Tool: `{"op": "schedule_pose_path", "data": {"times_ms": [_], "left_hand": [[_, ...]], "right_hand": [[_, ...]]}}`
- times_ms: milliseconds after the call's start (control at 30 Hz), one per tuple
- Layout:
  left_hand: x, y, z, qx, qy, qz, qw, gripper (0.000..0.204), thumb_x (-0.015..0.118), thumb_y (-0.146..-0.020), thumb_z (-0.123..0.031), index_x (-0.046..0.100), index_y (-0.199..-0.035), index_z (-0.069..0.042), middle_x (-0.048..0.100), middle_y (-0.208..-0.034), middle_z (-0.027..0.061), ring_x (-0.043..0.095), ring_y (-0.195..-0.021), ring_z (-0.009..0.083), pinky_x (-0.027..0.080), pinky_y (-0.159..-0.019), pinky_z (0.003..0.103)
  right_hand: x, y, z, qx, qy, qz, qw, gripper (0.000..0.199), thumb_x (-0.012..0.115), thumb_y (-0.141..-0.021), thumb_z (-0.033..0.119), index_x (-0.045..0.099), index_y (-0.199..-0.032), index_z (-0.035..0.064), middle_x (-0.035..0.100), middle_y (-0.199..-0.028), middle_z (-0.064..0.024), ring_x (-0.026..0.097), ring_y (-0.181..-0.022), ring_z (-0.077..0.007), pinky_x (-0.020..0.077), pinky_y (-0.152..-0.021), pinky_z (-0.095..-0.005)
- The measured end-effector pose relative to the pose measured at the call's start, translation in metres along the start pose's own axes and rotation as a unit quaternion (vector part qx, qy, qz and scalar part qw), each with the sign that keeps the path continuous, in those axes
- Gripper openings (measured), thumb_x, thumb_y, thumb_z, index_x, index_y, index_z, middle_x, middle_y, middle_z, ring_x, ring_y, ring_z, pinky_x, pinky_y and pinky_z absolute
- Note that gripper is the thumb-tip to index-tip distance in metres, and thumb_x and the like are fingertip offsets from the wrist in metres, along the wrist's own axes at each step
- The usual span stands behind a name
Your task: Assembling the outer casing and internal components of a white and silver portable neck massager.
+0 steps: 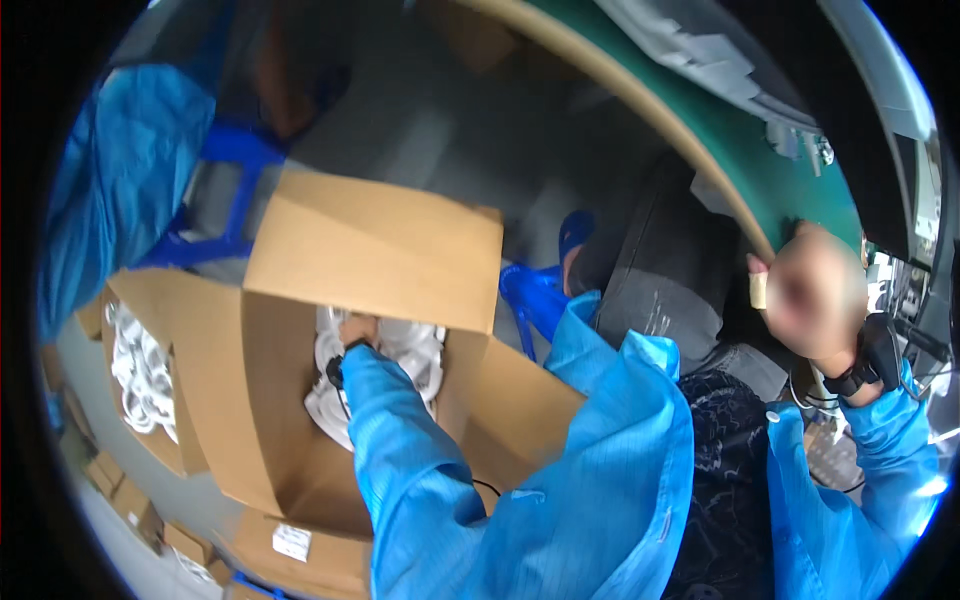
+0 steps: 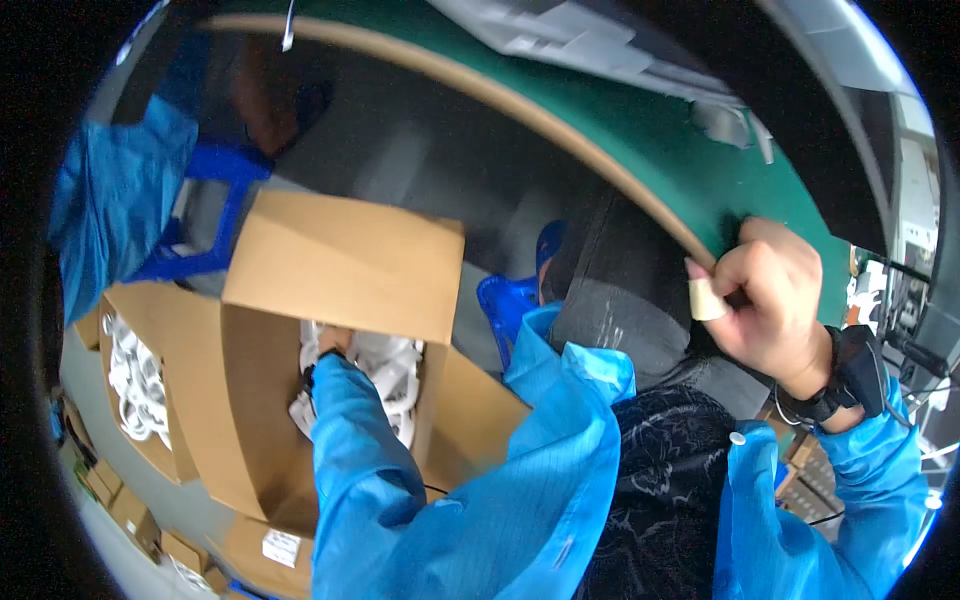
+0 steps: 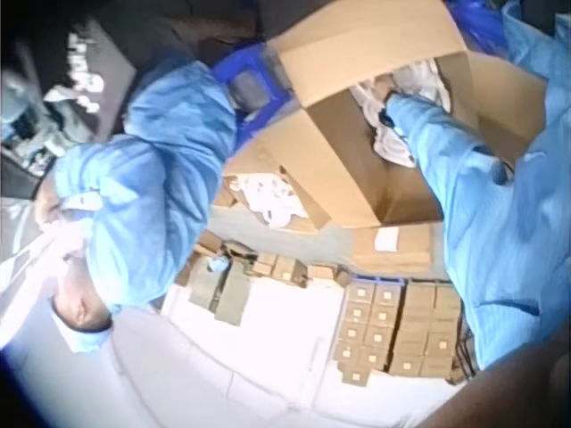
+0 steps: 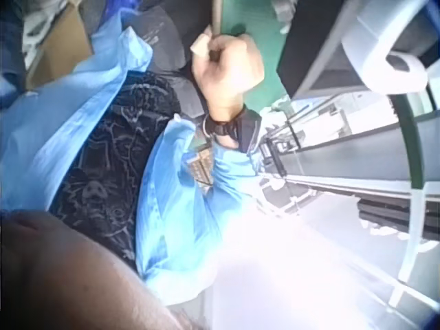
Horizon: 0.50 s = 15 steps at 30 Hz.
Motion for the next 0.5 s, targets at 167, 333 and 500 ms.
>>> {"op": "schedule_pose_path", "data": {"times_ms": [167,333,500], "left_hand": [[0.017,0.010,-0.027,0.132,0.028,-0.193,0.972,0.050,0.063,-0.092,-0.039,0.063,-0.132,-0.009,0.064,-0.131,0.0228,0.058,-0.124,0.0424,0.047,-0.104,0.048],[0.001,0.048,-0.010,0.081,0.032,-0.143,0.986,0.042,0.068,-0.084,-0.019,0.066,-0.125,-0.008,0.067,-0.117,0.0277,0.065,-0.111,0.0419,0.052,-0.096,0.046],[-0.096,0.173,-0.060,0.079,0.214,-0.147,0.963,0.062,0.073,-0.076,-0.007,0.054,-0.135,-0.008,0.067,-0.119,0.0286,0.066,-0.110,0.0430,0.052,-0.095,0.045]], "right_hand": [[-0.010,0.007,0.001,-0.005,-0.019,0.006,1.000,0.033,0.081,-0.071,0.003,0.048,-0.074,0.0101,0.044,-0.063,-0.0066,0.047,-0.052,-0.0261,0.0324,-0.047,-0.0386],[-0.013,0.007,0.008,-0.005,-0.036,0.005,0.999,0.032,0.080,-0.071,0.002,0.049,-0.074,0.0096,0.046,-0.064,-0.0070,0.051,-0.054,-0.0271,0.0359,-0.049,-0.0389],[-0.020,0.011,0.004,0.018,-0.041,-0.006,0.999,0.028,0.076,-0.074,0.003,0.049,-0.074,0.0088,0.050,-0.067,-0.0087,0.056,-0.060,-0.0303,0.0429,-0.053,-0.0406]]}}
Point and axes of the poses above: each hand's wrist, its own y-axis away from the middle knuckle, its own x-axis out of the palm, z = x × y, the point moved 3 cm from there along -y, towards the middle knuckle
